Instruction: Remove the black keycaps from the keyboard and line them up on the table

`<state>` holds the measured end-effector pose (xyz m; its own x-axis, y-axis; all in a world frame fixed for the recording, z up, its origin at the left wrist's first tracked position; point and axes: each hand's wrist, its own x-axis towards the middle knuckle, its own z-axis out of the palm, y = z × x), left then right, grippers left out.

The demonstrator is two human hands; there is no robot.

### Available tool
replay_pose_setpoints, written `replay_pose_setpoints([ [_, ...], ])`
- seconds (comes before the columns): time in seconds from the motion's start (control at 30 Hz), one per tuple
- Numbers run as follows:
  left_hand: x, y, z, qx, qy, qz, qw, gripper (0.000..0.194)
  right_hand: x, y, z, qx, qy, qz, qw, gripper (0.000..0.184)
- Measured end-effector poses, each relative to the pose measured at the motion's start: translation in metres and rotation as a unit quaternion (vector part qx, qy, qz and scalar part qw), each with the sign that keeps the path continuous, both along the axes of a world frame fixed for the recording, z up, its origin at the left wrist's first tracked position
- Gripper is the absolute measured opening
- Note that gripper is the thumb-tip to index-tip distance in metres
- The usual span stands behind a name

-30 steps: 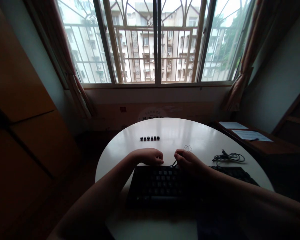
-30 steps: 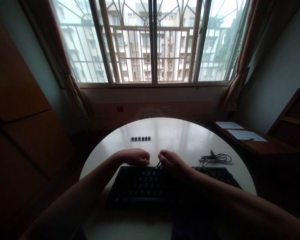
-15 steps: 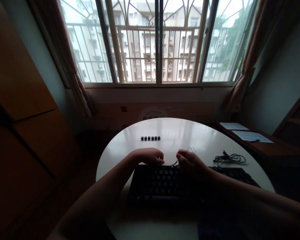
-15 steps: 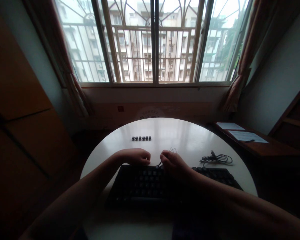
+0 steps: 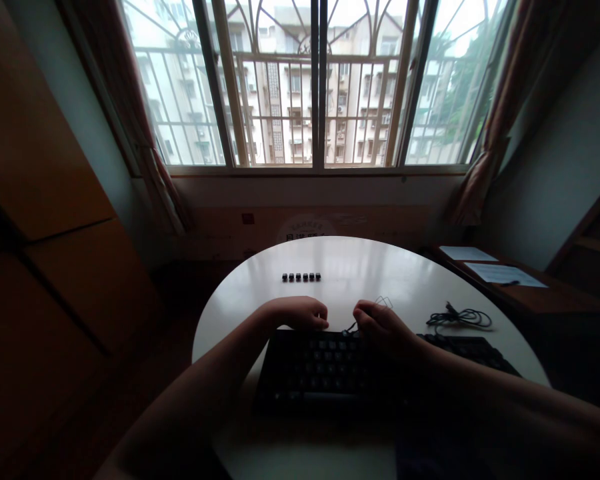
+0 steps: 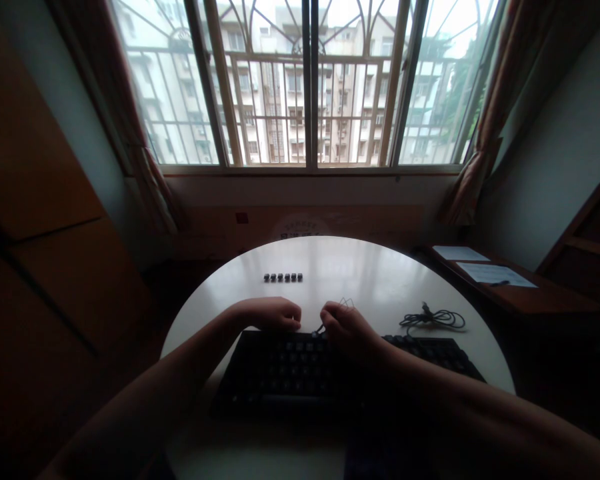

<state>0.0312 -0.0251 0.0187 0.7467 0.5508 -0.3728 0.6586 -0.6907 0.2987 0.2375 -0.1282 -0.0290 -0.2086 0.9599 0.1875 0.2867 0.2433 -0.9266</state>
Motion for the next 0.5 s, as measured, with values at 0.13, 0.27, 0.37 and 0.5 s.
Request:
replay_pose_setpoints([
  [0.13, 0.001, -0.0006, 0.0015, -0.002, -0.004, -0.008, 1.0, 0.03, 0.0004, 0.0001, -0.0014, -0.001, 0.005, 0.001, 1.0, 0.03],
  [0.27, 0.0027, -0.0029, 0.0054, -0.018, -0.001, -0.014, 1.0, 0.041, 0.0009, 0.0009, -0.0021, 0.002, 0.016, 0.006, 1.0, 0.031],
  [0.37, 0.0021, -0.0035, 0.007, -0.013, 0.004, -0.013, 1.0, 0.045, 0.0011, 0.0016, -0.0026, 0.009, 0.008, 0.0, 1.0, 0.03],
  [0.5, -0.0006, -0.0016, 0.0064, -0.027, -0.009, -0.008, 1.0, 0.049, 0.001, 0.0011, -0.001, 0.024, -0.018, -0.01, 1.0, 0.031],
])
